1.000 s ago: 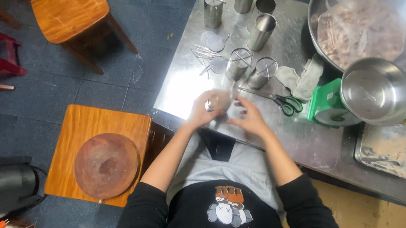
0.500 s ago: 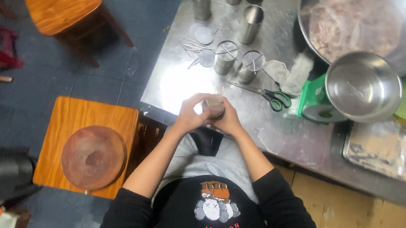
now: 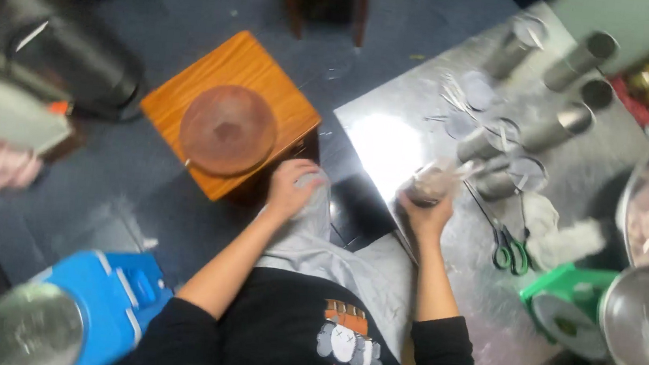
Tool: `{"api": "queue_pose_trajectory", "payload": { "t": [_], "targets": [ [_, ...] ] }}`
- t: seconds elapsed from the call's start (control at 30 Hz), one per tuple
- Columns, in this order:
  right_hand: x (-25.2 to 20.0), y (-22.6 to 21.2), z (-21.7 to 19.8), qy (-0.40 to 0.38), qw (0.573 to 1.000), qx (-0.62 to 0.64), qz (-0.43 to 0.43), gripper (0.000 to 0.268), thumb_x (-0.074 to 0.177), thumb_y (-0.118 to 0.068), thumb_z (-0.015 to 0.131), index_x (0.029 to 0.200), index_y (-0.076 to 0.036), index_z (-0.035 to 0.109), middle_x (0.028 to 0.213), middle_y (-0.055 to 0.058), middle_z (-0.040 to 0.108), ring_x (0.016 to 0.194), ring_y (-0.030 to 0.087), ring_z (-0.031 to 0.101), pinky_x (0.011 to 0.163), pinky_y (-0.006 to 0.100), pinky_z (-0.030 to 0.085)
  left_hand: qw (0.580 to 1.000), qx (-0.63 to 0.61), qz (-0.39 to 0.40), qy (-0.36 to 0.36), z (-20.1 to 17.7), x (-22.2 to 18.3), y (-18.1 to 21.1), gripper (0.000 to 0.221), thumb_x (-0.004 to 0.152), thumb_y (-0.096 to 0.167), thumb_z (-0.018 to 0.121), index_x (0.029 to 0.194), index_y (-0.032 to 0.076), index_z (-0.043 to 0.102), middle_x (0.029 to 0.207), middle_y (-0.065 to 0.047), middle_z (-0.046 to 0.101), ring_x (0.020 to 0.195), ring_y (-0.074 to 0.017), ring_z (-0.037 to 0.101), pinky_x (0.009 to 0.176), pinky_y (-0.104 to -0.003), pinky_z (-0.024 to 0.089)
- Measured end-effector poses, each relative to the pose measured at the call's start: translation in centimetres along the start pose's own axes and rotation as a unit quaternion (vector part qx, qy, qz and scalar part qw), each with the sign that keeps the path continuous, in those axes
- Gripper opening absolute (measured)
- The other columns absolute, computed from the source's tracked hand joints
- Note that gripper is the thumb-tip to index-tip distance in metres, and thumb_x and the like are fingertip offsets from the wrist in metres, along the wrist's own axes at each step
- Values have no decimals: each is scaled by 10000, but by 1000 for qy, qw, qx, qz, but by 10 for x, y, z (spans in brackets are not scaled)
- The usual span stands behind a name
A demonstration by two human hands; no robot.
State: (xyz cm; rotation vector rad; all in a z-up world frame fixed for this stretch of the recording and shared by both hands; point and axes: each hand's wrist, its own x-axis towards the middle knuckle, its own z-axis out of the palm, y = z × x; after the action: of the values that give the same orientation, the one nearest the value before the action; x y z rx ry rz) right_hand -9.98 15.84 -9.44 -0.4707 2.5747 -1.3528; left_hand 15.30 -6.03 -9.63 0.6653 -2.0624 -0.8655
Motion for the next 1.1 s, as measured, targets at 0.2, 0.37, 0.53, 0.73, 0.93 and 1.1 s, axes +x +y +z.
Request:
{"api": "queue_pose_trajectory", "payload": {
  "t": [0.2,0.37,0.53,0.73,0.93,1.1],
  "targets": [
    [14,5,3,70,993,9,-97,872,514,-319,1027,1219,-9,620,1127,278,685,1141,486,636,1005,601,499,867,189,-452,93,-168,-57,4,913,832,448,832,1574,169,379,1559,-197,379,1409,-459,396,1056,-733,348],
    [-1,-34,-18,52,998,9,-37,873,539,-323,1026,1232,-36,580,1194,241,678,1213,460,600,1056,569,482,834,124,-538,14,-201,-87,-134,1019,901,679,705,1602,44,328,1510,-307,464,1423,-453,437,1125,-642,347],
    [-4,-39,-19,60,998,12,-22,924,526,-345,1038,1255,-43,556,1222,247,663,1240,460,580,1080,570,468,855,37,-516,-10,-169,-62,-168,878,937,522,741,1579,31,398,1512,-255,505,1423,-411,454,1151,-600,348],
    [-5,-43,-18,51,999,2,-8,898,594,-310,1026,1283,8,545,1255,299,636,1249,504,557,1093,601,435,864,74,-497,21,-181,-51,-197,467,889,297,769,1308,116,671,1168,-165,740,1205,-332,652,1003,-491,519],
    [-6,-40,-12,71,997,-16,4,926,606,-293,1040,1319,4,530,1299,266,631,1286,476,531,1108,584,408,866,99,-482,-89,-213,-27,-228,533,814,399,832,1245,112,706,1115,-169,755,1159,-364,673,956,-502,541],
    [-6,-41,-11,98,994,-28,-27,861,637,-391,996,1286,-23,565,1238,151,681,1188,299,624,1031,406,461,880,27,-442,-172,-235,-16,-206,530,886,399,774,718,201,312,645,52,351,638,-116,335,612,-287,281]
  ]
}}
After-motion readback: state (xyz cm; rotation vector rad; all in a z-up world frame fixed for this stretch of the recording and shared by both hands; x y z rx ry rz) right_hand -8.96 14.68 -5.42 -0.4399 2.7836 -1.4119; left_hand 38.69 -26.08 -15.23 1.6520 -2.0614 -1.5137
